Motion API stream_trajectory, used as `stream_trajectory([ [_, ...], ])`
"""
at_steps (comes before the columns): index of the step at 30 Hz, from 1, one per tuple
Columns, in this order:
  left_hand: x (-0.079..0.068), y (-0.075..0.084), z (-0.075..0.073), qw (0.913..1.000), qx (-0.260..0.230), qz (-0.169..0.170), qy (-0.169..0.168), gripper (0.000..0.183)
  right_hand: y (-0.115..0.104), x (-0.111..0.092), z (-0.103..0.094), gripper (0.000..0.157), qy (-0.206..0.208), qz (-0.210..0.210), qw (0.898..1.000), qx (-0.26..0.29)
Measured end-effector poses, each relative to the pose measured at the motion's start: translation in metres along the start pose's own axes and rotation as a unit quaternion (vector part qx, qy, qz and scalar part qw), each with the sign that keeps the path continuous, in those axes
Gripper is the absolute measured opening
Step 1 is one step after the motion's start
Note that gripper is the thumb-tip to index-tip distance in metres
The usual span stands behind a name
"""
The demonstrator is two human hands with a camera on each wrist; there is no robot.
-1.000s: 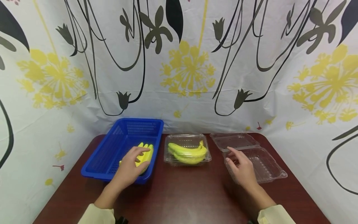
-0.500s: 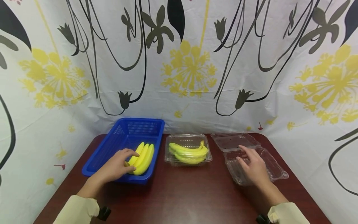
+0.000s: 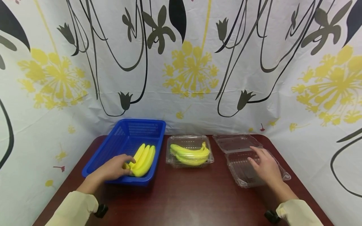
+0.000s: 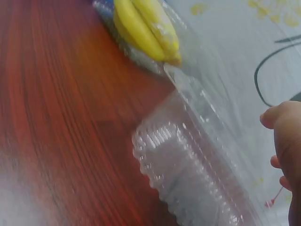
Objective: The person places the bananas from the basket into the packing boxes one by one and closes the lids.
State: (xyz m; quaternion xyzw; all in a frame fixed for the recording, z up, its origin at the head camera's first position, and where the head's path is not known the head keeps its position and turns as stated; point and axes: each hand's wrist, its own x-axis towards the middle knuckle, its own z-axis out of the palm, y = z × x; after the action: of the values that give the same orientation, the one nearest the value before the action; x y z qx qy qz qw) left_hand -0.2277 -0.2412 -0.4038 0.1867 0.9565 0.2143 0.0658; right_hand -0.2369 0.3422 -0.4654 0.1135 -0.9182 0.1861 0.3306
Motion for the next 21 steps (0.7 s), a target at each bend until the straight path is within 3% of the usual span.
stream_trajectory([
  [11,0.003,-0.008,0.005,0.9996,0.019,-0.005,-0.018,0.031,0.025,-0.001,-0.009,0.057,-0.051,0.069,0.996,-0.036],
  [21,0.005,-0.010,0.003,0.9995,0.016,-0.002,-0.027,0.033,0.041,0.000,-0.018,0.066,-0.145,0.147,0.978,-0.042],
])
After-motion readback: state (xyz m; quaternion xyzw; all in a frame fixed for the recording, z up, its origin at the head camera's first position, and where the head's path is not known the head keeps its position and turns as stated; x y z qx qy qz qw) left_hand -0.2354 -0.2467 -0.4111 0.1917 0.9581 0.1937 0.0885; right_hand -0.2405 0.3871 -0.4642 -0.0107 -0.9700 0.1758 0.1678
